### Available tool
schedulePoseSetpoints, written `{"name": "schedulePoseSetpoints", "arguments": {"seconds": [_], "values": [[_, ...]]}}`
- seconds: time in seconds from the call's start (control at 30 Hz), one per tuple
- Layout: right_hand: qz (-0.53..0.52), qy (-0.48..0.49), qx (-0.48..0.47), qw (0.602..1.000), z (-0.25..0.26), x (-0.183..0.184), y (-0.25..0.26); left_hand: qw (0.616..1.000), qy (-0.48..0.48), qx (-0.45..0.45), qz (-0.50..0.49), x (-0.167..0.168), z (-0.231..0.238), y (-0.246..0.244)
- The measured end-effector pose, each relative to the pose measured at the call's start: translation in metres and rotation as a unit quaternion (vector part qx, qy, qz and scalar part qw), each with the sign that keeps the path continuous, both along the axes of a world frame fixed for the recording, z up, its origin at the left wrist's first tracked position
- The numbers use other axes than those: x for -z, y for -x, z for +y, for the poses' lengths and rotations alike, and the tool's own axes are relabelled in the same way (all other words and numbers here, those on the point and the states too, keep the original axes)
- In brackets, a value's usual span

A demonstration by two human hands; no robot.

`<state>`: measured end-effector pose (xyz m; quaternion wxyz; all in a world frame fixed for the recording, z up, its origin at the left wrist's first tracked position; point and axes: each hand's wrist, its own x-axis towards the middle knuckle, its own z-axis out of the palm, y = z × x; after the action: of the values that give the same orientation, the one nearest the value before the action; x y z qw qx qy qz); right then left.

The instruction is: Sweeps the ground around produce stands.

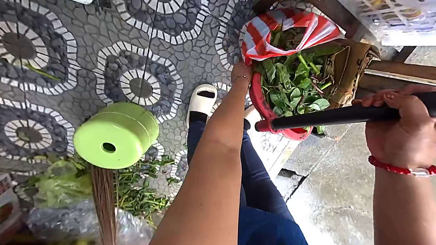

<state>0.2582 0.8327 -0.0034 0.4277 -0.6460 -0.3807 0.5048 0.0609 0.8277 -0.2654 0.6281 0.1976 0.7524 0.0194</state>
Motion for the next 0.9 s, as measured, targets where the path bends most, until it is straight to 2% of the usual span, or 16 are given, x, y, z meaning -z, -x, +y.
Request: {"name": "schedulePoseSetpoints", "arguments": {"seconds": [0.07,0.17,0.3,0.4,0.67,0.9], "values": [[-0.004,-0.007,0.012,1.0,0.001,0.001,0.004,0.993,-0.003,0.119,0.016,0.007,-0.022,0.002],[-0.007,-0.03,0.023,0.999,0.008,-0.001,0.015,0.976,-0.025,0.217,-0.01,-0.005,-0.042,0.013],[-0.001,-0.066,0.026,0.998,0.013,0.001,0.021,0.955,-0.036,0.294,0.0,-0.038,-0.031,0.028],[-0.018,-0.053,0.024,0.998,0.009,0.005,0.025,0.946,-0.027,0.321,0.037,-0.048,-0.022,0.036],[-0.034,-0.016,0.026,0.999,0.0,-0.009,0.022,0.954,-0.039,0.296,0.039,-0.045,-0.032,0.032],[-0.014,-0.017,-0.005,1.0,-0.005,-0.019,0.012,0.982,-0.046,0.167,0.069,-0.046,-0.016,0.016]]}}
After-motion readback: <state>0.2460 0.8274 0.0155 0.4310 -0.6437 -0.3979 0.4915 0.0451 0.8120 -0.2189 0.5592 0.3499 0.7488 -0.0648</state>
